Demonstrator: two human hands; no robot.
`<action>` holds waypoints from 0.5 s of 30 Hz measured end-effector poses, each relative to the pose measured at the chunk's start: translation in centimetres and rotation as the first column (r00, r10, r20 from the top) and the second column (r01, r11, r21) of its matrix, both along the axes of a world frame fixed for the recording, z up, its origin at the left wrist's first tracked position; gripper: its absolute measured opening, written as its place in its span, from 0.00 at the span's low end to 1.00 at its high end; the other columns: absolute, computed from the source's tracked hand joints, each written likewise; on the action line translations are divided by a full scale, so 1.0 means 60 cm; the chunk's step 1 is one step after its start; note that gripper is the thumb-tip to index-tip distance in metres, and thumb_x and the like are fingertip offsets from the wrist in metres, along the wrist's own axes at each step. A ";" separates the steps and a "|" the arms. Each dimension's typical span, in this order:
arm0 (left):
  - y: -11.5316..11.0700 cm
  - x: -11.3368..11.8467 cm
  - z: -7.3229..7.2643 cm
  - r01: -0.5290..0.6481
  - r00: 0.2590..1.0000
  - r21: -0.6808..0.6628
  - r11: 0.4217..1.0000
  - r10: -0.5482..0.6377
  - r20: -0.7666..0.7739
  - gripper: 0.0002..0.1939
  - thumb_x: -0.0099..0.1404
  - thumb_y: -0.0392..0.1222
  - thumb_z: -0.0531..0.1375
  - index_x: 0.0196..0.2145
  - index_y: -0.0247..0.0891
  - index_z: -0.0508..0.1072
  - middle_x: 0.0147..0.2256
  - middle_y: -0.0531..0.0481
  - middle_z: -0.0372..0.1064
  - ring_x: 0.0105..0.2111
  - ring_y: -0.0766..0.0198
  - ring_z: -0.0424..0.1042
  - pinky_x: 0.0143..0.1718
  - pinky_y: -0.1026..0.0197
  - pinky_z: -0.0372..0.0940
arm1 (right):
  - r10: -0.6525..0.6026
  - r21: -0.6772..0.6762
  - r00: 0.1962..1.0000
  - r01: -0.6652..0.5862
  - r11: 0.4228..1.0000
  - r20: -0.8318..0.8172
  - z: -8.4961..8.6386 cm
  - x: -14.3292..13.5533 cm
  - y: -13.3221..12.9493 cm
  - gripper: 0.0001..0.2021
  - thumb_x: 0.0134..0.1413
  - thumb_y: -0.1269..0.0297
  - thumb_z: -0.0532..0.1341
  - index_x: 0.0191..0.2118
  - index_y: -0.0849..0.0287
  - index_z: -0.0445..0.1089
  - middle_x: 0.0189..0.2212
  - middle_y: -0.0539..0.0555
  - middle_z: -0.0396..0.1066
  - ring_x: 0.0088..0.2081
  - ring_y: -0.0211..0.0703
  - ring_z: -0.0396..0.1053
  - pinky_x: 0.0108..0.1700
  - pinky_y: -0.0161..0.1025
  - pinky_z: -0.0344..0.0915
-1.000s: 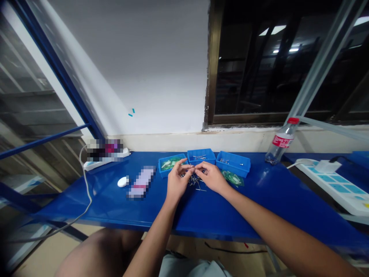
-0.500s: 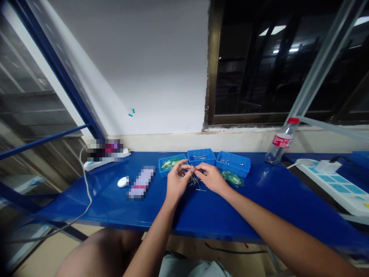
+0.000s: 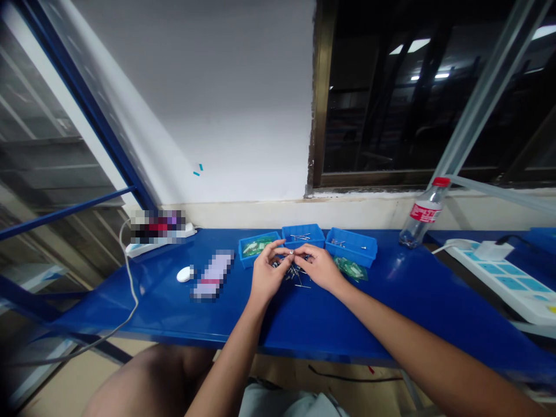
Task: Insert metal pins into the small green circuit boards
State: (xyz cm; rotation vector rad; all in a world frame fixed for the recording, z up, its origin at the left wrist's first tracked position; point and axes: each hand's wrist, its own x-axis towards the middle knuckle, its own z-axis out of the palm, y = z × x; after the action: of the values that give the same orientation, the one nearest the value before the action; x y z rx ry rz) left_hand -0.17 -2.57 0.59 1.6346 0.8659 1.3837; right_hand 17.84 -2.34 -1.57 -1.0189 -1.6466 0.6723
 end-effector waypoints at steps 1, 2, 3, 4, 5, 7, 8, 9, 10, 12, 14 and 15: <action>0.000 0.000 0.000 -0.001 1.000 0.002 1.000 0.001 -0.001 0.22 0.66 0.41 0.67 0.57 0.39 0.73 0.43 0.46 0.81 0.36 0.63 0.75 0.41 0.61 0.69 | 0.000 -0.003 1.000 0.000 1.000 0.003 0.000 0.000 0.000 0.10 0.62 0.56 0.64 0.39 0.55 0.79 0.39 0.55 0.76 0.41 0.47 0.74 0.45 0.42 0.72; -0.001 0.000 0.000 -0.001 1.000 0.004 1.000 0.001 -0.003 0.22 0.66 0.41 0.67 0.57 0.40 0.73 0.43 0.46 0.81 0.36 0.63 0.75 0.41 0.61 0.68 | 0.000 -0.005 1.000 0.000 1.000 0.005 0.000 0.000 0.000 0.10 0.62 0.56 0.64 0.39 0.55 0.79 0.39 0.55 0.76 0.41 0.47 0.74 0.45 0.42 0.72; -0.001 -0.001 0.001 -0.001 1.000 0.007 1.000 0.001 -0.005 0.22 0.66 0.41 0.67 0.57 0.40 0.73 0.43 0.46 0.81 0.36 0.63 0.75 0.40 0.61 0.68 | -0.001 -0.008 1.000 0.001 1.000 0.007 0.000 0.000 0.000 0.10 0.62 0.56 0.64 0.39 0.55 0.79 0.39 0.55 0.76 0.41 0.48 0.74 0.45 0.42 0.72; -0.001 -0.001 0.001 -0.002 1.000 0.009 1.000 0.002 -0.008 0.22 0.66 0.41 0.67 0.57 0.40 0.73 0.43 0.46 0.81 0.35 0.63 0.75 0.40 0.61 0.68 | -0.001 -0.010 1.000 0.002 1.000 0.008 0.000 0.000 0.000 0.10 0.62 0.56 0.64 0.39 0.55 0.79 0.39 0.55 0.76 0.42 0.48 0.74 0.45 0.43 0.72; -0.001 -0.001 0.001 -0.003 1.000 0.010 1.000 0.003 -0.011 0.22 0.66 0.41 0.67 0.57 0.40 0.73 0.43 0.46 0.81 0.35 0.63 0.75 0.40 0.61 0.68 | 0.000 -0.012 1.000 0.000 1.000 0.009 0.000 0.000 0.000 0.10 0.62 0.56 0.64 0.39 0.55 0.79 0.39 0.55 0.76 0.42 0.48 0.74 0.45 0.43 0.72; -0.001 -0.001 0.001 -0.008 1.000 0.011 1.000 0.008 -0.017 0.22 0.66 0.41 0.67 0.57 0.40 0.73 0.43 0.46 0.81 0.34 0.63 0.75 0.39 0.61 0.69 | 0.002 -0.011 1.000 -0.002 1.000 0.011 0.000 0.000 0.000 0.10 0.62 0.55 0.64 0.39 0.55 0.79 0.39 0.55 0.76 0.42 0.48 0.74 0.45 0.43 0.72; -0.001 -0.001 0.000 -0.011 1.000 0.012 1.000 0.011 -0.018 0.22 0.66 0.41 0.67 0.57 0.40 0.73 0.43 0.46 0.81 0.35 0.63 0.76 0.39 0.61 0.69 | 0.002 -0.009 1.000 -0.002 1.000 0.012 0.000 0.000 0.000 0.11 0.62 0.55 0.64 0.39 0.55 0.79 0.40 0.55 0.76 0.42 0.49 0.74 0.45 0.43 0.72; -0.001 -0.001 0.000 -0.012 1.000 0.014 1.000 0.013 -0.018 0.22 0.66 0.41 0.67 0.57 0.41 0.73 0.43 0.46 0.81 0.36 0.62 0.76 0.40 0.61 0.70 | 0.002 -0.008 1.000 -0.002 1.000 0.012 0.001 -0.001 0.000 0.11 0.63 0.54 0.64 0.39 0.55 0.79 0.39 0.55 0.76 0.42 0.49 0.74 0.45 0.43 0.72; -0.001 -0.001 0.000 -0.011 1.000 0.016 1.000 0.011 -0.017 0.22 0.67 0.41 0.67 0.58 0.41 0.73 0.43 0.45 0.81 0.37 0.62 0.77 0.41 0.60 0.71 | 0.002 -0.008 1.000 -0.001 1.000 0.012 0.001 -0.001 0.000 0.11 0.63 0.54 0.64 0.39 0.55 0.79 0.39 0.55 0.77 0.42 0.49 0.74 0.45 0.43 0.72; 0.000 -0.001 -0.001 -0.003 1.000 0.023 1.000 0.003 -0.012 0.22 0.68 0.41 0.66 0.58 0.41 0.72 0.45 0.44 0.81 0.40 0.60 0.79 0.43 0.59 0.72 | 0.001 -0.018 1.000 -0.001 1.000 0.003 0.001 -0.002 0.000 0.12 0.64 0.52 0.63 0.39 0.55 0.79 0.39 0.55 0.77 0.42 0.49 0.74 0.45 0.43 0.71; 0.000 -0.002 -0.002 -0.014 1.000 0.026 1.000 0.014 -0.019 0.21 0.69 0.41 0.65 0.59 0.41 0.72 0.48 0.43 0.80 0.41 0.60 0.79 0.44 0.58 0.73 | -0.003 -0.052 1.000 0.002 0.999 -0.024 0.002 -0.003 0.000 0.14 0.64 0.51 0.63 0.40 0.55 0.78 0.39 0.54 0.77 0.41 0.48 0.74 0.45 0.43 0.71; 0.001 -0.002 -0.004 -0.033 0.999 0.031 0.999 0.034 -0.038 0.20 0.70 0.41 0.64 0.58 0.41 0.72 0.49 0.43 0.80 0.41 0.60 0.80 0.44 0.57 0.73 | -0.009 -0.077 0.999 0.005 0.997 -0.044 0.002 -0.004 0.000 0.14 0.65 0.50 0.62 0.41 0.55 0.77 0.38 0.54 0.77 0.41 0.48 0.75 0.45 0.43 0.71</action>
State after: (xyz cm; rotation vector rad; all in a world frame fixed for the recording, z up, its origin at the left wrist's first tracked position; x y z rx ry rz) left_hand -0.30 -2.51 0.37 1.6820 0.9023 1.3991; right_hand 17.61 -2.36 -1.47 -1.0569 -1.5888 0.7532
